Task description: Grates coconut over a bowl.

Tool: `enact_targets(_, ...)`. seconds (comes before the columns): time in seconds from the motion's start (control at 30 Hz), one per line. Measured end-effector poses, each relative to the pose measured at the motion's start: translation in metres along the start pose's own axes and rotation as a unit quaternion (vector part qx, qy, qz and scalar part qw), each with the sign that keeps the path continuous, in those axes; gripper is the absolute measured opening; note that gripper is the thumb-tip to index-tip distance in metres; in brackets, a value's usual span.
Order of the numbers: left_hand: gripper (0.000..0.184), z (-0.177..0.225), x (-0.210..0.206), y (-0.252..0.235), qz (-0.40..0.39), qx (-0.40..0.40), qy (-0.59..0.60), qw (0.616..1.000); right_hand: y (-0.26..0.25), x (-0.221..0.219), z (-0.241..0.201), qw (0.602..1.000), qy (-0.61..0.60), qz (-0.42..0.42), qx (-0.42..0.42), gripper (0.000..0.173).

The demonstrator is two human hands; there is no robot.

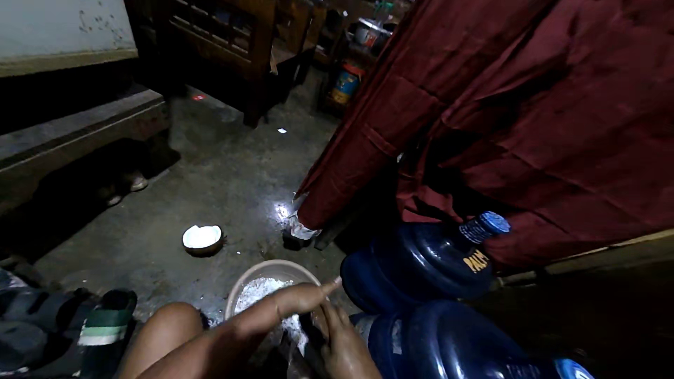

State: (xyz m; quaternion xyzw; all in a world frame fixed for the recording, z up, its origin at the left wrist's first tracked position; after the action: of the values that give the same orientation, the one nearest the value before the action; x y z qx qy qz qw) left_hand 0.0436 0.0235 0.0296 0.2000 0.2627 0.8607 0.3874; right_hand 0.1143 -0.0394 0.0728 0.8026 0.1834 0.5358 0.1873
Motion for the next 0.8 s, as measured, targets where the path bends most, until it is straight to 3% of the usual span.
enact_targets(0.07,0.088,-0.020,-0.015,-0.002,0.043,0.006,-0.093,0.995,0.023,-0.025,-0.004,0.995,0.019,0.088,0.030,0.067)
enact_targets(0.13,0.087,-0.051,-0.017,-0.023,0.065,0.028,-0.135,0.988,0.011,-0.057,0.004,0.991,0.022,0.129,0.027,0.066)
enact_targets(0.27,0.087,-0.080,0.009,-0.062,0.068,0.080,-0.008,0.994,-0.060,-0.073,0.024,0.997,0.037,0.013,-0.062,0.082)
enact_targets(0.4,0.086,-0.045,0.024,-0.053,0.027,0.035,0.076,0.996,-0.082,-0.032,0.028,0.999,0.007,-0.044,-0.027,0.076)
enact_targets(0.53,0.089,-0.006,0.001,-0.005,-0.011,-0.003,0.009,1.000,-0.010,-0.002,0.004,1.000,0.021,-0.004,0.003,0.079)
enact_targets(0.6,0.087,-0.019,-0.014,-0.001,0.042,-0.011,-0.084,0.996,0.019,-0.022,-0.004,0.995,0.043,0.080,0.044,0.067)
enact_targets(0.7,0.086,-0.062,-0.013,-0.030,0.089,0.029,-0.115,0.989,-0.001,-0.066,0.010,0.990,0.049,0.133,0.027,0.069)
enact_targets(0.8,0.090,-0.082,0.006,-0.057,0.088,0.087,-0.004,0.992,-0.061,-0.074,0.029,0.998,0.038,0.028,-0.030,0.084)
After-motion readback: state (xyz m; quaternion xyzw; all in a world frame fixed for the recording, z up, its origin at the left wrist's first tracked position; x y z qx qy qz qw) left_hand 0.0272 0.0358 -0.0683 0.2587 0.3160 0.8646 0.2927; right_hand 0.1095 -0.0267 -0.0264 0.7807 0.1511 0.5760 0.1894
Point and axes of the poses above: each hand's wrist, its own y-axis away from the middle knuckle, its own x-axis out of the back of the hand, z = x × y, the point moved 9 cm from there along -y, towards the middle knuckle, and after that the axes turned 4 degrees about x, right-handed, at the moved point
